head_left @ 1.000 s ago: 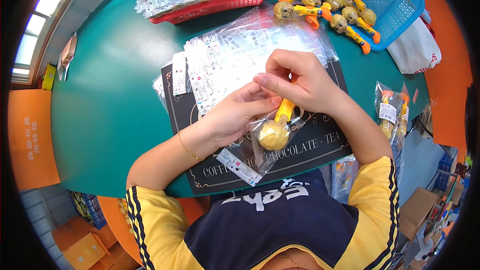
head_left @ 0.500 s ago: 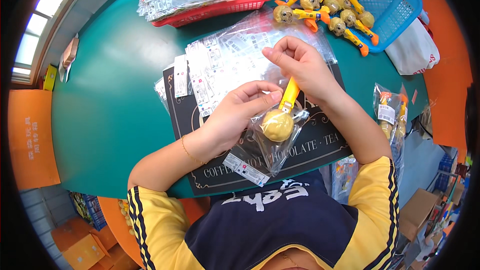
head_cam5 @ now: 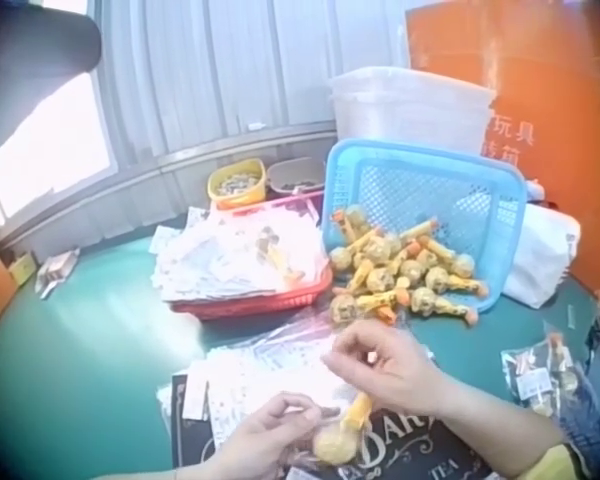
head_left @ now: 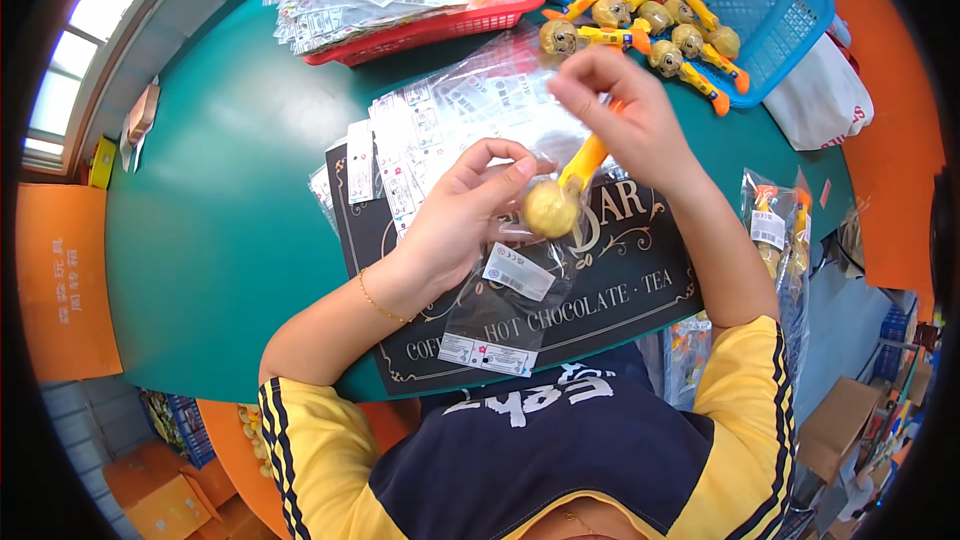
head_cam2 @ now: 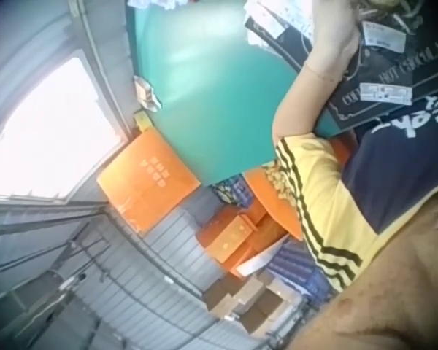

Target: Manually packaging small plastic toys into individual clear plastic bags.

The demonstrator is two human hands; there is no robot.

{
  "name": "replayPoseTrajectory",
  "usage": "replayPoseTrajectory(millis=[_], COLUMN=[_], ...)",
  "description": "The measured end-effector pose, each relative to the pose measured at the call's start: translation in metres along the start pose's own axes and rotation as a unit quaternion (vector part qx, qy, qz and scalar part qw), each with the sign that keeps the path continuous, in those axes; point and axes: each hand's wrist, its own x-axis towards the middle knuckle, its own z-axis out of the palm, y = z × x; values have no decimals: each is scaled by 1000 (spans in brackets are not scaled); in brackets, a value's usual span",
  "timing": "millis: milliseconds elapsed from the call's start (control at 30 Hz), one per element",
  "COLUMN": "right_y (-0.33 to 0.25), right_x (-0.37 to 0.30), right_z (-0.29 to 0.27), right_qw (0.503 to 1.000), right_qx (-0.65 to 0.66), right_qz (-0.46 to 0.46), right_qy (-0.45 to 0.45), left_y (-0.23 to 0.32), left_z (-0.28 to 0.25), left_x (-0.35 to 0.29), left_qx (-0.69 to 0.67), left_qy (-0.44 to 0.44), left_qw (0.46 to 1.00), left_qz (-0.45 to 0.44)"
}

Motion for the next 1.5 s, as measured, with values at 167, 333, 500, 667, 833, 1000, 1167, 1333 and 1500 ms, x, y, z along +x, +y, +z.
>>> replayPoseTrajectory(millis=[167, 333, 500, 667, 833, 1000, 1167, 1333, 1500], right_y=[-11, -2, 1, 6, 2, -5, -17, -17, -13], right_x=[-7, -7, -4, -2, 0, -3, -8, -8, -9], right_z=[14, 19, -16, -33, -27, -17, -11, -16, -15], right_qw=[984, 986, 988, 956, 944, 971, 968, 991, 977], right_qx=[11, 66, 88, 73, 100, 79, -99, -39, -122], right_qz=[43, 98, 102, 171, 176, 103, -33, 60, -42], right_qy=[-173, -121, -74, -226, -259, -202, -230, -109, -168], left_y=[-16, -16, -10, -13, -15, -14, -14, -10, -14], left_z=[3, -3, -5, -7, -9, -4, -5, -4, -7], left_x=[1, 3, 0, 3, 2, -2, -3, -1, 1], left_qx=[-18, -90, -113, -124, -93, -101, -123, -116, -111], left_qy=[32, -4, 17, 21, 15, 11, 15, 22, 32], left_qw=[999, 996, 993, 992, 995, 995, 992, 992, 993], left_qz=[9, 6, 18, 13, 17, 10, 4, 40, 39])
